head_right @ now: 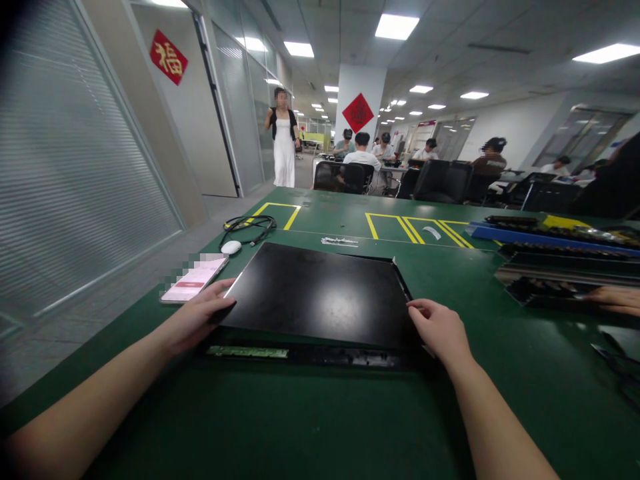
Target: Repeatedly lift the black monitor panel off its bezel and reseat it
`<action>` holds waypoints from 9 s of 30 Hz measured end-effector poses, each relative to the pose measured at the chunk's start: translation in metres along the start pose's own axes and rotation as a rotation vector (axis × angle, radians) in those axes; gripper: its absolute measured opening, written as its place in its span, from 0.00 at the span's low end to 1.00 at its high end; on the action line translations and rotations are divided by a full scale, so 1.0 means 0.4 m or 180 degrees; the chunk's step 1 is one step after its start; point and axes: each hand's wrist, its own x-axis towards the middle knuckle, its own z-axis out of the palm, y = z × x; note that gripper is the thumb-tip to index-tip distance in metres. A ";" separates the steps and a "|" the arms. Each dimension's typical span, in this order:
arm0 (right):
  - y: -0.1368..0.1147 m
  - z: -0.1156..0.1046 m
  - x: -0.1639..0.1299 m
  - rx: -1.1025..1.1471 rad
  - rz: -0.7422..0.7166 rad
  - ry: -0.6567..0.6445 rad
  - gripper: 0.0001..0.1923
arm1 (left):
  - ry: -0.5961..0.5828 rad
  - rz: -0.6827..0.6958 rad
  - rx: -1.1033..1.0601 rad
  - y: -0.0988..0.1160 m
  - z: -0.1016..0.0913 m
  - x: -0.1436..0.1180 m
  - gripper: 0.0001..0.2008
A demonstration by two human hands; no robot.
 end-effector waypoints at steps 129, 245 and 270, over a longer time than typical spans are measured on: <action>0.033 0.015 0.024 0.0306 0.0099 0.0040 0.16 | 0.0342 0.1127 0.2288 -0.089 -0.097 0.096 0.25; 0.029 0.025 0.021 0.0397 -0.0057 0.0076 0.16 | -0.0787 0.1505 0.3883 -0.006 -0.137 0.031 0.27; 0.043 0.030 0.037 0.0319 -0.0059 -0.0230 0.16 | -0.1231 0.1823 0.4272 0.003 -0.110 0.001 0.21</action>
